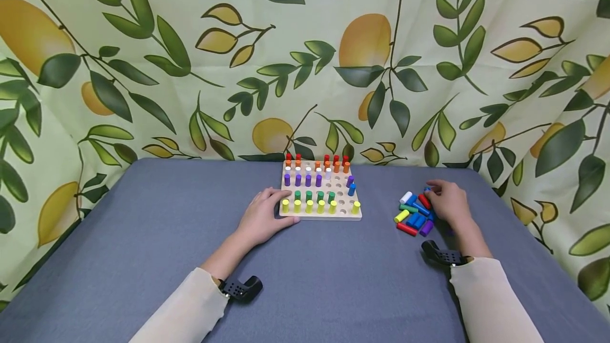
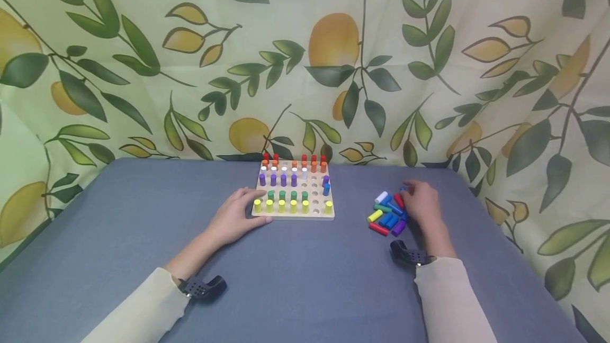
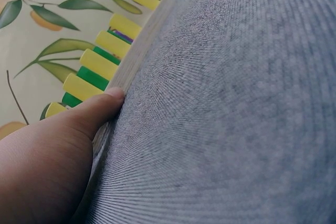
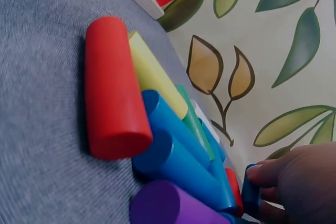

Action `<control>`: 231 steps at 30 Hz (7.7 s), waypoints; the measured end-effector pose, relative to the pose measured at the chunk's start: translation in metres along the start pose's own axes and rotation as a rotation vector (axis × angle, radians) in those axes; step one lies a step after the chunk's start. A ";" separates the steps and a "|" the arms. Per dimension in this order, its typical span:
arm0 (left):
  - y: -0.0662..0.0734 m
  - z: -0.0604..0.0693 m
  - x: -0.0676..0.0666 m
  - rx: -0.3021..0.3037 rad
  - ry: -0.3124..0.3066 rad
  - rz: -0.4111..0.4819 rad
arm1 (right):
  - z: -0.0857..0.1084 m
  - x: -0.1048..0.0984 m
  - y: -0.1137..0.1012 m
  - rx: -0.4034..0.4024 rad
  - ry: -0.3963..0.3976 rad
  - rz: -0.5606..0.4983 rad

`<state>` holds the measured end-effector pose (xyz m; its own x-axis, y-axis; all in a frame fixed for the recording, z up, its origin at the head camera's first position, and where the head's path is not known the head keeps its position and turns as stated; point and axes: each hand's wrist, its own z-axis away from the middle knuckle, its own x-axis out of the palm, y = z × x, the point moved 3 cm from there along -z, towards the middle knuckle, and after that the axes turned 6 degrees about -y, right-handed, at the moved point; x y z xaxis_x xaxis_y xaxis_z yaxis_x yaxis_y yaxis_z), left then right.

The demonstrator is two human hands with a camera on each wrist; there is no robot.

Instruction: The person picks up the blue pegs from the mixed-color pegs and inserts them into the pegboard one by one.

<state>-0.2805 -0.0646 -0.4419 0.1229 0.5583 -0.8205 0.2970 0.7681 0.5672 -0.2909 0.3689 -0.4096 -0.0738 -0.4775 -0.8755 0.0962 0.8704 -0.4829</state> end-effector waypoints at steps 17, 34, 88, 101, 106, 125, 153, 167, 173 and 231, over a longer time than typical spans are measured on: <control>0.000 -0.001 0.001 0.004 0.012 -0.004 | 0.002 -0.004 -0.028 -0.117 0.064 -0.070; 0.001 0.000 0.001 -0.009 0.011 -0.012 | 0.017 -0.023 -0.082 -0.213 0.074 -0.219; -0.002 -0.002 0.001 -0.012 -0.007 -0.008 | 0.000 0.066 -0.157 -0.417 -0.018 -0.314; -0.004 -0.001 -0.003 -0.012 0.006 -0.010 | -0.003 0.077 -0.154 -0.424 -0.035 -0.288; -0.004 -0.001 -0.003 0.006 0.023 -0.023 | -0.005 0.079 -0.154 -0.411 -0.050 -0.278; -0.002 -0.003 0.001 0.009 0.007 -0.025 | -0.002 0.078 -0.147 -0.408 -0.036 -0.217; -0.001 -0.001 0.001 0.013 0.006 -0.021 | 0.004 0.064 -0.155 -0.440 -0.183 -0.046; -0.001 -0.002 0.001 0.019 0.010 -0.017 | 0.006 0.020 -0.132 -0.378 -0.138 -0.014; -0.002 -0.001 0.001 0.022 0.009 -0.011 | 0.010 0.008 -0.118 -0.343 -0.102 -0.044; -0.001 -0.002 0.002 0.018 0.012 -0.020 | 0.028 0.002 -0.018 -0.324 -0.107 0.162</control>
<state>-0.2824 -0.0637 -0.4439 0.1056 0.5469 -0.8305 0.3161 0.7734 0.5495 -0.2654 0.3490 -0.4036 0.0228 -0.3253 -0.9454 -0.2221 0.9203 -0.3220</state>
